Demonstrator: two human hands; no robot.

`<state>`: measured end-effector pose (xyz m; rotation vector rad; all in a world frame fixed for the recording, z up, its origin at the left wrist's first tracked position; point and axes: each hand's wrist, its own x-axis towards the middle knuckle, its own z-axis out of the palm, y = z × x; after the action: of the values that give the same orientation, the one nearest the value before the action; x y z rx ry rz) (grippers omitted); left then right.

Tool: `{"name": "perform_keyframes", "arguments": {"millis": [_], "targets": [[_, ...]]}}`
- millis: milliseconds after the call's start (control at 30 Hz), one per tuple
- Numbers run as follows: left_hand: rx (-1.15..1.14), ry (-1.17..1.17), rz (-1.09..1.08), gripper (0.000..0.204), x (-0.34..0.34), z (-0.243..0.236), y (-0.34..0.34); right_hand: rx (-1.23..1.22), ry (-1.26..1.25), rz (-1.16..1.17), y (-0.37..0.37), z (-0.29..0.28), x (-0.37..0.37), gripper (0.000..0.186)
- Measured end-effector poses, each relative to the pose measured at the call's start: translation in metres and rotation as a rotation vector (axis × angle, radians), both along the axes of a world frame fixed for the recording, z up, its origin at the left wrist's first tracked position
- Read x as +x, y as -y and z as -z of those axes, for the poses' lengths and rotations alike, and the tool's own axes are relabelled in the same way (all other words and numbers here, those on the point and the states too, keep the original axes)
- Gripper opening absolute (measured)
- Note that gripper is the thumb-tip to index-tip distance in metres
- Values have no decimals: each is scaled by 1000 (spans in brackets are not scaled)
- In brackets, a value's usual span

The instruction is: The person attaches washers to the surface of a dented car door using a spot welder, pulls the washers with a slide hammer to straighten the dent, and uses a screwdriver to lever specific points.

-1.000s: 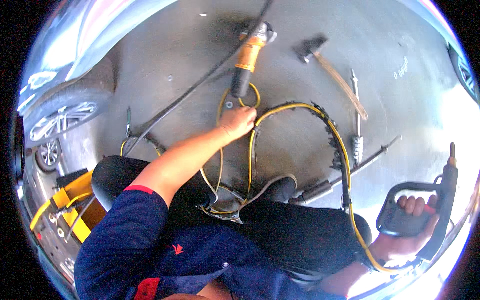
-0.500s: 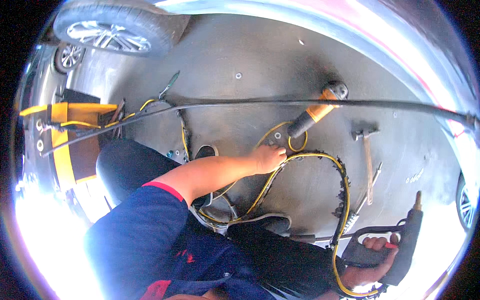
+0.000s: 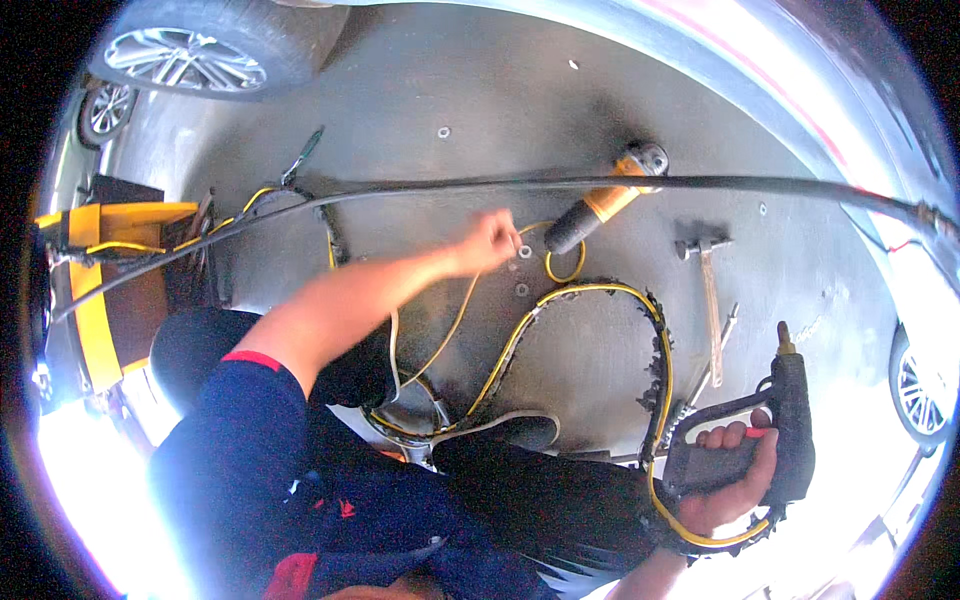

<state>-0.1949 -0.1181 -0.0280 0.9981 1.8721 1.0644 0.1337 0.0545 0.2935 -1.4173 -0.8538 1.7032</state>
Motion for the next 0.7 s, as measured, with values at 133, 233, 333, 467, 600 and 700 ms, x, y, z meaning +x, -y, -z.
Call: {"name": "perform_keyframes", "arguments": {"millis": [133, 233, 333, 467, 600, 700], "targets": [[-267, 285, -377, 18, -127, -67, -5, 73, 67, 52, 12, -9, 4, 35], [-298, 312, -208, 16, -219, -82, 6, 104, 131, 123, 18, -15, 14, 31], [-700, 90, 162, 18, -246, -154, 11, 102, 191, 61, 15, -3, 24, 30], [-633, 127, 145, 17, -233, -187, 78, -48, 267, 15, 8, 36, 21, 26], [-422, 483, -164, 17, -199, -165, 192, -235, 321, -107, 45, 53, -35, 22], [-411, 193, -162, 15, -168, -166, 255, -295, 183, -262, 80, 68, -61, 26]]}}
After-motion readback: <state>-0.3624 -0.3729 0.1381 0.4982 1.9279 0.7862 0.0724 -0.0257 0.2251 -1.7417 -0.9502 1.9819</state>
